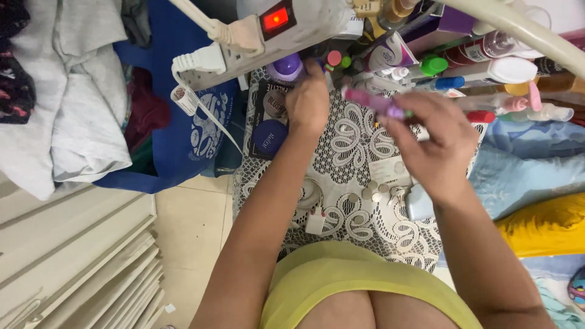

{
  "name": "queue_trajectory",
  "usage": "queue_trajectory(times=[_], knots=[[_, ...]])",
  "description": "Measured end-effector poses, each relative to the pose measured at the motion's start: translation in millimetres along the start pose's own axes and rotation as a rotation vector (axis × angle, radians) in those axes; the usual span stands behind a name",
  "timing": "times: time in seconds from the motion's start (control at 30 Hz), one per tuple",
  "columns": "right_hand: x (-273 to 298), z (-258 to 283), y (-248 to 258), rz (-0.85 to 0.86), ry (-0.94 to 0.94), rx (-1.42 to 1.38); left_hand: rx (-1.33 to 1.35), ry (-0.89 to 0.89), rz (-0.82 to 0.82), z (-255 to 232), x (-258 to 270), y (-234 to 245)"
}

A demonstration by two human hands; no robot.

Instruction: Organizing various cosmetic products, coins, and cables on top of and inside a nightstand drawer.

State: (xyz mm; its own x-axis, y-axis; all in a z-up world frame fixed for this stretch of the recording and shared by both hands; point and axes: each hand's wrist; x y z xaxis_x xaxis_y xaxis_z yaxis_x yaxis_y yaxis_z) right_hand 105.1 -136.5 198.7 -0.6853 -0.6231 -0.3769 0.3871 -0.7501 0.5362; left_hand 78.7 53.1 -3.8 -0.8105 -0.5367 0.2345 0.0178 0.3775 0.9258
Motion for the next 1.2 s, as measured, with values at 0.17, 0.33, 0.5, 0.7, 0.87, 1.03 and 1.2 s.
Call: queue_trajectory(times=[0.17, 0.33, 0.5, 0.7, 0.87, 1.03, 1.2], knots=[[-48, -20, -31, 0.132, 0.017, -0.083, -0.004, -0.045, -0.046, 8, 23, -20], [-67, -56, -77, 0.223, 0.124, -0.036, 0.063, -0.04, -0.17, 11, 40, -6], [-70, -74, -103, 0.259, 0.021, 0.082, 0.215, 0.022, -0.167, 13, 43, 2], [-78, -66, -105, 0.227, 0.288, 0.31, 0.478, 0.08, -0.151, 16, 46, 8], [-75, -74, -109, 0.278, 0.274, 0.384, 0.5, 0.074, -0.139, 25, 45, -16], [-79, -70, -108, 0.28, 0.29, 0.378, 0.532, 0.038, -0.221, 23, 44, -5], [-74, -80, -114, 0.272, 0.259, 0.441, 0.473, 0.119, -0.086, 22, 39, -7]])
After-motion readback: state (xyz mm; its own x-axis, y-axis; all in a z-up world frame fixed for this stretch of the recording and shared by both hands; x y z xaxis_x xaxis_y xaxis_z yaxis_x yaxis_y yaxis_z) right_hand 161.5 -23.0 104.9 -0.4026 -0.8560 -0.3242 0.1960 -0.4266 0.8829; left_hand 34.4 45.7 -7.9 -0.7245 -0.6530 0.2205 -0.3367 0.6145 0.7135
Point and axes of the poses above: each hand's wrist, its own x-axis away from the middle knuckle, its own y-axis out of the back of the hand, z = x × y, and after that the axes turned 11 degrees about -x, right-handed
